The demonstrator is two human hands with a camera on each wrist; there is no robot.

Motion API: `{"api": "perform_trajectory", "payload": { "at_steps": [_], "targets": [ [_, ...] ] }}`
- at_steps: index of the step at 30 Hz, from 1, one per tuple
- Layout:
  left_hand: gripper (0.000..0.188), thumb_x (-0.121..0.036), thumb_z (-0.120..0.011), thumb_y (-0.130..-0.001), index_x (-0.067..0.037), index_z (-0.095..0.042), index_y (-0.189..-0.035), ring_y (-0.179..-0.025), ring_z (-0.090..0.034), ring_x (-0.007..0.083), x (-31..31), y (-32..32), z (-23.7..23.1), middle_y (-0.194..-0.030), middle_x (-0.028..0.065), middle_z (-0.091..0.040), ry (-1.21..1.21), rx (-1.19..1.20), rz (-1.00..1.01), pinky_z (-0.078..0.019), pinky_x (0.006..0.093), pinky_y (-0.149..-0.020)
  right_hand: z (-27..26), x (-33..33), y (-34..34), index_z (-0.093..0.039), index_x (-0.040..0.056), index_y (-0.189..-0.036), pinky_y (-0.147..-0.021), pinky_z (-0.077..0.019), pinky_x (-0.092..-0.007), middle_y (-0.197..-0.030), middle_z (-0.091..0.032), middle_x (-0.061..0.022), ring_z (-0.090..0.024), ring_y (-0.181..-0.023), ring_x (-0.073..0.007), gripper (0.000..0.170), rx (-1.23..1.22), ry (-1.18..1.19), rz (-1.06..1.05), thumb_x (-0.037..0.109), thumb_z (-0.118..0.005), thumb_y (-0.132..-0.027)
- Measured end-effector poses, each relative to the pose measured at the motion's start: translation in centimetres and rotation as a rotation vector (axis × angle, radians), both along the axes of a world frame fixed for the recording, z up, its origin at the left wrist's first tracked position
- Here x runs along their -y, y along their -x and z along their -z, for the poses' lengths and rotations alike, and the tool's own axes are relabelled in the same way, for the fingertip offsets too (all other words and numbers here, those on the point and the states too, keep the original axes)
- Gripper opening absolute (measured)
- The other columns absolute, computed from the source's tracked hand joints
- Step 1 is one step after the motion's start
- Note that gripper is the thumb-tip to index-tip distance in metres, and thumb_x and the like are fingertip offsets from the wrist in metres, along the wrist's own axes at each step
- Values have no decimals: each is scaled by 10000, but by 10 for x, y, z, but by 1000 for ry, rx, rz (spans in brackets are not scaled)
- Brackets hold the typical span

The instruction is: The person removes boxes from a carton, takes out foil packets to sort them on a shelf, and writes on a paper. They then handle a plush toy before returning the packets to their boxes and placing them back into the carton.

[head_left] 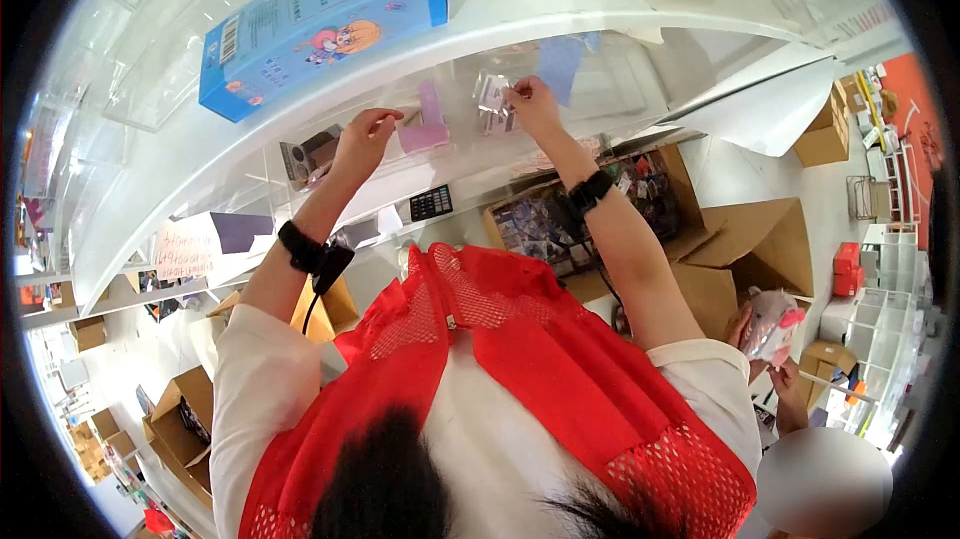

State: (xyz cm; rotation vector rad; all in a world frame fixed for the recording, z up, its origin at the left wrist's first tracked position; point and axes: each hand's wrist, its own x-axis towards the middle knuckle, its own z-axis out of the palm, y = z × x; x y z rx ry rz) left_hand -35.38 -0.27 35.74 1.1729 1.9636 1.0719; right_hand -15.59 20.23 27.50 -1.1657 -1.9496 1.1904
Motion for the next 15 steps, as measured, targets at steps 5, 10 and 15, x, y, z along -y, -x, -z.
{"api": "perform_trajectory", "payload": {
  "at_steps": [5, 10, 15],
  "targets": [
    [301, -243, -442, -907, -20, -535, -1087, -839, -588, 155, 9, -21, -14, -988, 67, -591, -15, 416, 122, -478, 274, -716, -46, 37, -13, -511, 25, -809, -576, -446, -247, -684, -541, -17, -510, -611, -96, 95, -468, 318, -180, 71, -594, -807],
    [293, -241, -474, -898, -4, -500, -1068, -808, -569, 143, 0, -56, -31, -908, 53, -563, 23, 555, 61, -490, 276, -735, -58, 64, -5, -550, -3, -841, -573, -450, -243, -711, -577, -56, -543, -645, -108, 145, -514, 358, -379, 81, -641, -765],
    [176, -186, -573, -837, -12, -577, -864, -666, -527, 82, -5, -47, -19, -738, 16, -561, 83, 393, 51, -460, 230, -606, -68, 83, -2, -560, -11, -821, -599, -455, -269, -722, -584, -69, -547, -657, -133, 162, -449, 282, -379, 100, -654, -750]
  ]
}}
